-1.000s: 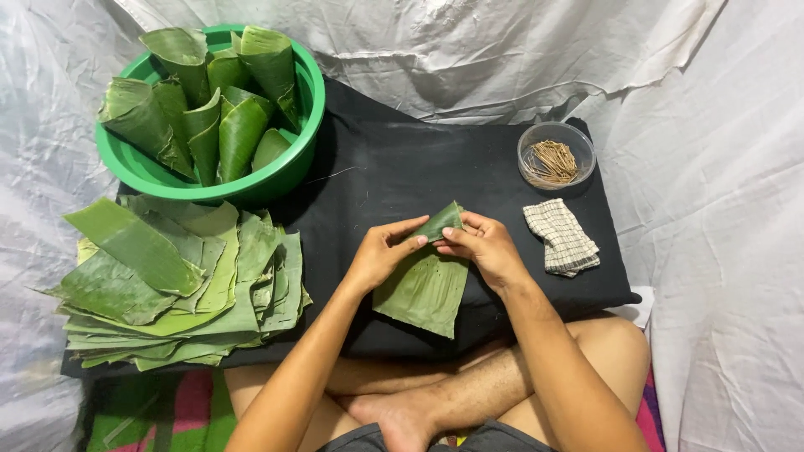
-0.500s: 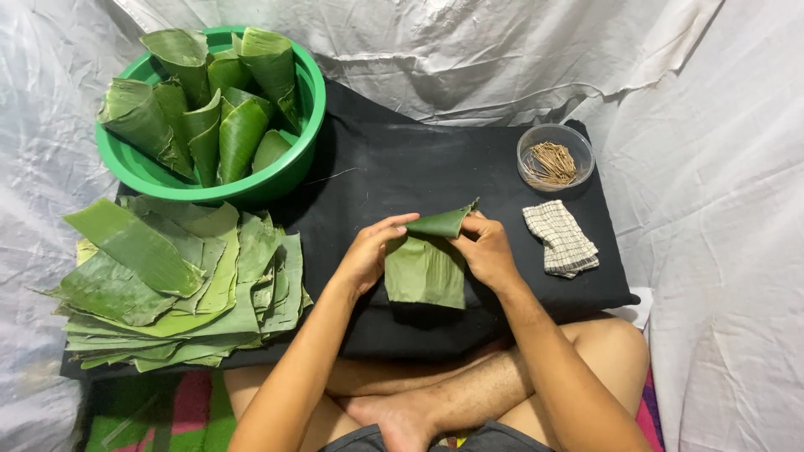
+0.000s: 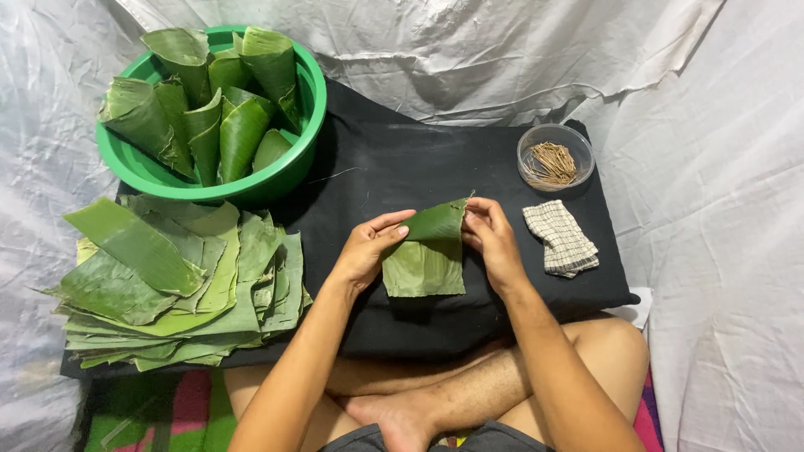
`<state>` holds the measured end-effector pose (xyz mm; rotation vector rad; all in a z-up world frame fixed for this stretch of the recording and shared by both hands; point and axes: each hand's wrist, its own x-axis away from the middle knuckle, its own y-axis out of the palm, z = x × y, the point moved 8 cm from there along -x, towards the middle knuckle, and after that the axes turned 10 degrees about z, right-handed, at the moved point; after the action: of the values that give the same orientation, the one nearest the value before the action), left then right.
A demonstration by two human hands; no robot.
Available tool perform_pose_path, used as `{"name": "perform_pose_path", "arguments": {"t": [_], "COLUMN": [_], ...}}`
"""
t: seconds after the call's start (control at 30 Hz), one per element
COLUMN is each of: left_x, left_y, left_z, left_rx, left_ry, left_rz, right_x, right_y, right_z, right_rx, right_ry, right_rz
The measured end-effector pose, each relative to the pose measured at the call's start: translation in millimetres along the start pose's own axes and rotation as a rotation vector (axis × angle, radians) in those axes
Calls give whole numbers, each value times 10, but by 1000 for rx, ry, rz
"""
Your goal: Cleaning banana leaves with a cloth and folding them into cone shapes for food packaging.
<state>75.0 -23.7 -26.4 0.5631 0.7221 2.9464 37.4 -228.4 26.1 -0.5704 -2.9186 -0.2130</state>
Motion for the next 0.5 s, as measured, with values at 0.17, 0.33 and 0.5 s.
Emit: {"name": "perform_pose_path", "arguments": {"t": [0.17, 0.33, 0.5], "left_x": [33, 88, 17], "left_y": [50, 94, 56], "left_z": [30, 59, -80], "left_rx": [-12, -60, -135], "left_ry": [6, -21, -88], "left_rz": [-28, -38, -65], "right_x": [-72, -308, -54], "right_y": [-69, -194, 0], "right_z": [164, 232, -227], "right_rx": [139, 211, 229], "right_ry": [75, 71, -36], "right_rz": [-110, -86, -175]}}
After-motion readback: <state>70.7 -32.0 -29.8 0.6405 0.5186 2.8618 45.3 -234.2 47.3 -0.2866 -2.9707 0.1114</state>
